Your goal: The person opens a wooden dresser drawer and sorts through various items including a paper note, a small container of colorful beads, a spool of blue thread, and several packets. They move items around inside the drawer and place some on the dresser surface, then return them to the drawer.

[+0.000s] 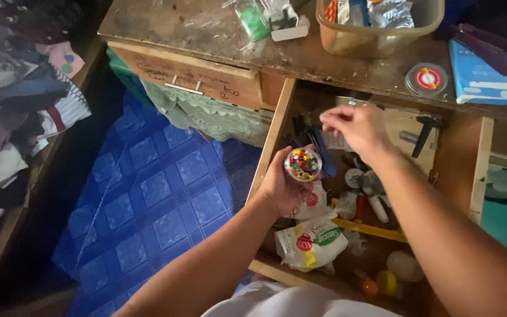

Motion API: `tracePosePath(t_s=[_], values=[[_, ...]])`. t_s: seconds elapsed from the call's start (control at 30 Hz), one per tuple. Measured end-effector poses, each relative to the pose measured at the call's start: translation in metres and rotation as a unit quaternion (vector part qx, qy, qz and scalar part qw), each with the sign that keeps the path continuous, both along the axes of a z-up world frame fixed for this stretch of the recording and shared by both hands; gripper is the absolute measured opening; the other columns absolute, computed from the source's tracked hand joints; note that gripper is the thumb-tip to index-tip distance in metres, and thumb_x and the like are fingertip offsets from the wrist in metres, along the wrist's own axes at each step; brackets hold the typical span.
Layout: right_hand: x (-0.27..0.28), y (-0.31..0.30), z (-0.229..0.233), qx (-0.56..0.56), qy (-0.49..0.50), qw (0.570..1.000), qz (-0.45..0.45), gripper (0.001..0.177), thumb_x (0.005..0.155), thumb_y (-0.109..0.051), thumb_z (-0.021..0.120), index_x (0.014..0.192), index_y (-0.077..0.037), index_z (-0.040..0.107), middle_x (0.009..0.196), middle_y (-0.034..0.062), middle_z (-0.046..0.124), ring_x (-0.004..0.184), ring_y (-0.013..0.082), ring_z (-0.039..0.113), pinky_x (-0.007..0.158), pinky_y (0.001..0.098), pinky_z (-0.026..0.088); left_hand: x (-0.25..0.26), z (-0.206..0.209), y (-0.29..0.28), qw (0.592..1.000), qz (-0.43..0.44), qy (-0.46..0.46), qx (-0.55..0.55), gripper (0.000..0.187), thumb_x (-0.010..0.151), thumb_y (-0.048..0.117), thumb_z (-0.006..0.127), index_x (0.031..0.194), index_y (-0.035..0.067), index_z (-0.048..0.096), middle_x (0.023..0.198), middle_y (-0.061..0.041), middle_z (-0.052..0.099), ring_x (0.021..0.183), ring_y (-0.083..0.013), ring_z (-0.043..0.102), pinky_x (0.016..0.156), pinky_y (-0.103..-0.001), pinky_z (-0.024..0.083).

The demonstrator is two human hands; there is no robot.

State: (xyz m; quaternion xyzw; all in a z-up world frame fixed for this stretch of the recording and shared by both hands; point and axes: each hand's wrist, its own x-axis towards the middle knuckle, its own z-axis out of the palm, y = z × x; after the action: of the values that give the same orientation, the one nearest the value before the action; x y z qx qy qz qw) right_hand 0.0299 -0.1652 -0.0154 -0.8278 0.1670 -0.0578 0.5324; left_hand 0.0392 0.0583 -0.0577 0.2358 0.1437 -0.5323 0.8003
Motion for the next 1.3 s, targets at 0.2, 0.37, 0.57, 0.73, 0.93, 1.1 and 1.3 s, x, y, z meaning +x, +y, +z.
tracePosePath(t_s=[0.2, 0.37, 0.57, 0.73, 0.93, 1.1, 1.3], values=[[0.082, -0.021, -0.123, -0.339, 0.036, 0.939, 0.049, 0.02, 0.077, -0.018, 0.079, 0.093, -0.005, 0.079, 0.091, 0.0231, 0.073, 0.087, 0.0417, 0.07, 0.076, 0.0498, 0.057, -0.006, 0.025, 0.018, 0.999, -0.032, -0.01, 0.003, 0.053, 0.1, 0.056, 0.041, 0.136, 0.024, 0.065, 0.097, -0.003, 0.07, 0.079, -0.0201, 0.064, 0.058, -0.029, 0.048], [0.11, -0.041, -0.192, -0.421, 0.06, 0.904, 0.051, 0.015, 0.088, -0.013, 0.068, 0.092, -0.001, 0.075, 0.097, 0.0255, 0.074, 0.096, 0.0436, 0.071, 0.086, 0.0513, 0.058, -0.014, 0.031, 0.023, 0.997, -0.026, -0.006, -0.067, 0.054, 0.107, 0.052, 0.043, 0.142, 0.016, 0.065, 0.1, -0.005, 0.068, 0.082, -0.0193, 0.063, 0.059, -0.028, 0.046], [0.123, -0.022, -0.193, -0.358, 0.128, 0.925, -0.019, 0.019, 0.095, -0.013, 0.059, 0.091, 0.0, 0.073, 0.099, 0.0312, 0.071, 0.093, 0.0494, 0.069, 0.079, 0.0562, 0.056, -0.013, 0.03, 0.023, 0.999, -0.033, -0.015, -0.006, 0.055, 0.105, 0.052, 0.04, 0.142, 0.017, 0.062, 0.101, -0.002, 0.067, 0.085, -0.0189, 0.063, 0.064, -0.031, 0.049], [0.102, -0.013, -0.167, -0.41, 0.043, 0.911, 0.022, 0.014, 0.09, -0.008, 0.062, 0.09, -0.001, 0.073, 0.096, 0.0274, 0.073, 0.093, 0.0468, 0.07, 0.082, 0.0564, 0.056, -0.014, 0.031, 0.023, 0.999, -0.035, -0.027, -0.017, 0.055, 0.104, 0.052, 0.041, 0.14, 0.016, 0.063, 0.101, -0.003, 0.068, 0.086, -0.0206, 0.064, 0.063, -0.032, 0.049], [0.068, -0.018, -0.12, -0.375, 0.01, 0.927, -0.013, 0.022, 0.076, -0.015, 0.079, 0.094, -0.002, 0.075, 0.091, 0.0248, 0.073, 0.089, 0.0432, 0.07, 0.078, 0.0519, 0.056, -0.013, 0.032, 0.024, 0.999, -0.032, -0.009, -0.002, 0.054, 0.105, 0.051, 0.043, 0.14, 0.013, 0.061, 0.102, -0.003, 0.069, 0.085, -0.0207, 0.064, 0.062, -0.034, 0.05], [0.018, -0.014, -0.081, -0.147, 0.076, 0.979, -0.118, 0.014, 0.085, -0.016, 0.08, 0.094, -0.006, 0.076, 0.088, 0.0121, 0.077, 0.079, 0.0245, 0.073, 0.074, 0.0373, 0.057, -0.011, 0.035, 0.023, 0.999, -0.038, -0.014, -0.002, 0.055, 0.101, 0.052, 0.044, 0.137, 0.015, 0.063, 0.098, -0.004, 0.068, 0.083, -0.0227, 0.065, 0.061, -0.034, 0.05], [-0.055, 0.023, -0.039, 0.196, -0.017, 0.963, -0.181, 0.014, 0.084, -0.006, 0.078, 0.094, -0.009, 0.068, 0.089, 0.004, 0.073, 0.079, 0.0125, 0.07, 0.071, 0.0254, 0.053, -0.015, 0.034, 0.024, 0.999, -0.03, -0.009, -0.009, 0.055, 0.104, 0.051, 0.044, 0.138, 0.012, 0.063, 0.097, -0.006, 0.068, 0.081, -0.0238, 0.064, 0.06, -0.035, 0.05]])
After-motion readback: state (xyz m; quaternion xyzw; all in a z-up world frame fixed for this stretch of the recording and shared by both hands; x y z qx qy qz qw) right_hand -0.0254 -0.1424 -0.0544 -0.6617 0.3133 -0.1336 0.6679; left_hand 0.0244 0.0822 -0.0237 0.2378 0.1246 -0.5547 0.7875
